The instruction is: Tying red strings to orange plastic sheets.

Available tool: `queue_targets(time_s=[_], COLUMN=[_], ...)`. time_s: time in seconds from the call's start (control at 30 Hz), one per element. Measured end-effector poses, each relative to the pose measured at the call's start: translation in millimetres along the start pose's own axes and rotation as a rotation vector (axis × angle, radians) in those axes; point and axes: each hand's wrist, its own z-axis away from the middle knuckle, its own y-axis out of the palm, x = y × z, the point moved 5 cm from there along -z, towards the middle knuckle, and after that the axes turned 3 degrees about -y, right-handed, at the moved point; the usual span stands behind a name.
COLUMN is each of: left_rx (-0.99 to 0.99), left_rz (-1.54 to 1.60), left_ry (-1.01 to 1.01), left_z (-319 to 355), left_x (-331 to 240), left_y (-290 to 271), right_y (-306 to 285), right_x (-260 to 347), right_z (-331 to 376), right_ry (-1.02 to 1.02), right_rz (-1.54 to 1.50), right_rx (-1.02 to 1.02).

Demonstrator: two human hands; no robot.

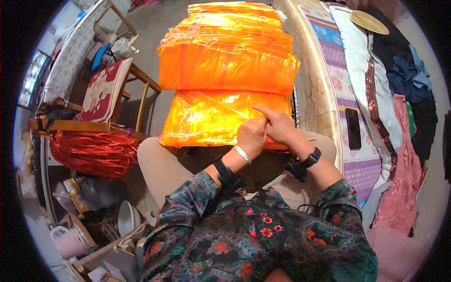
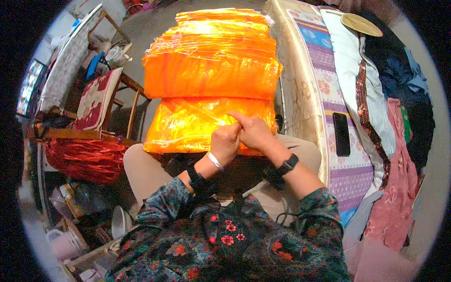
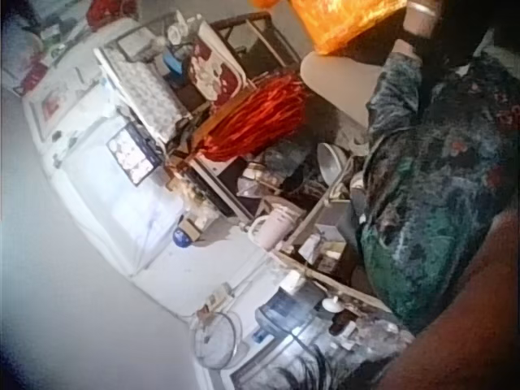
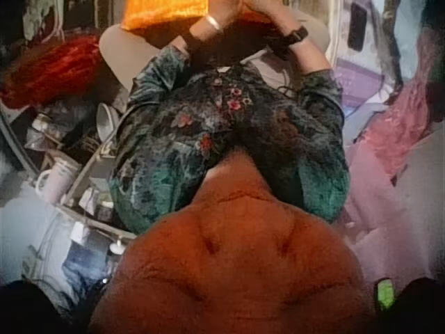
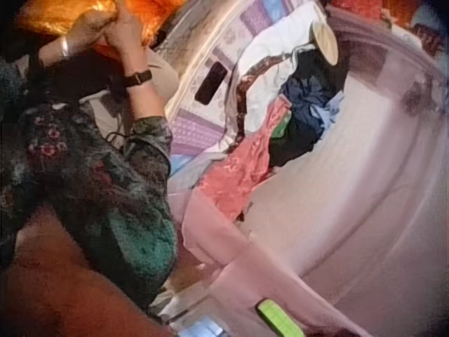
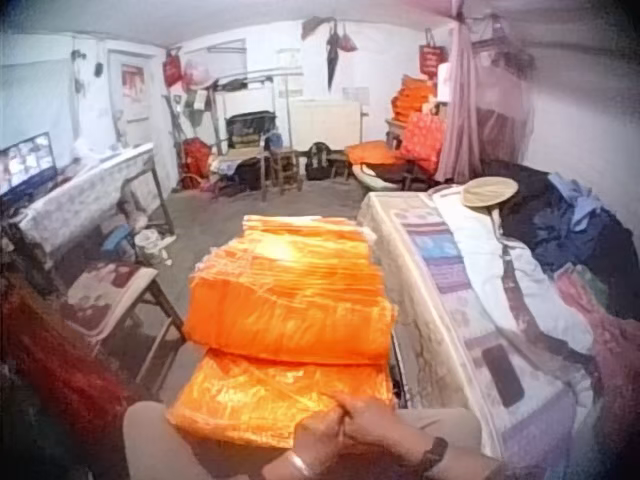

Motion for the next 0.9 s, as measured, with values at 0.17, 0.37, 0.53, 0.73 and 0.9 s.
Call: queue_targets(time_s=[0.17, 0.37, 0.53, 0.73, 0.9], left_rx=[-0.27, -0.144, -0.191, -0.165, -0.427], left_rz=[-0.023, -0.183, -0.103, -0.04, -0.077], left_ry=[0.097, 0.035, 0.002, 0.071, 0.029], left_z=[3, 15, 17, 20, 18], left_x=[-11, 37, 24, 12, 25], left_y=[-30, -27, -47, -25, -54], right_y=[21, 10, -6, 30, 35], right_x=[-21, -31, -23, 8, 4], right_z=[-4, 12, 22, -5, -29], right_ry=[0.089, 0.207, -0.033, -0.197, 0.047], right_rz=[-0.756, -0.741, -0.239, -0.169, -0.632], right_rx=[-0.021, 0.069, 0.095, 0.17, 0.345])
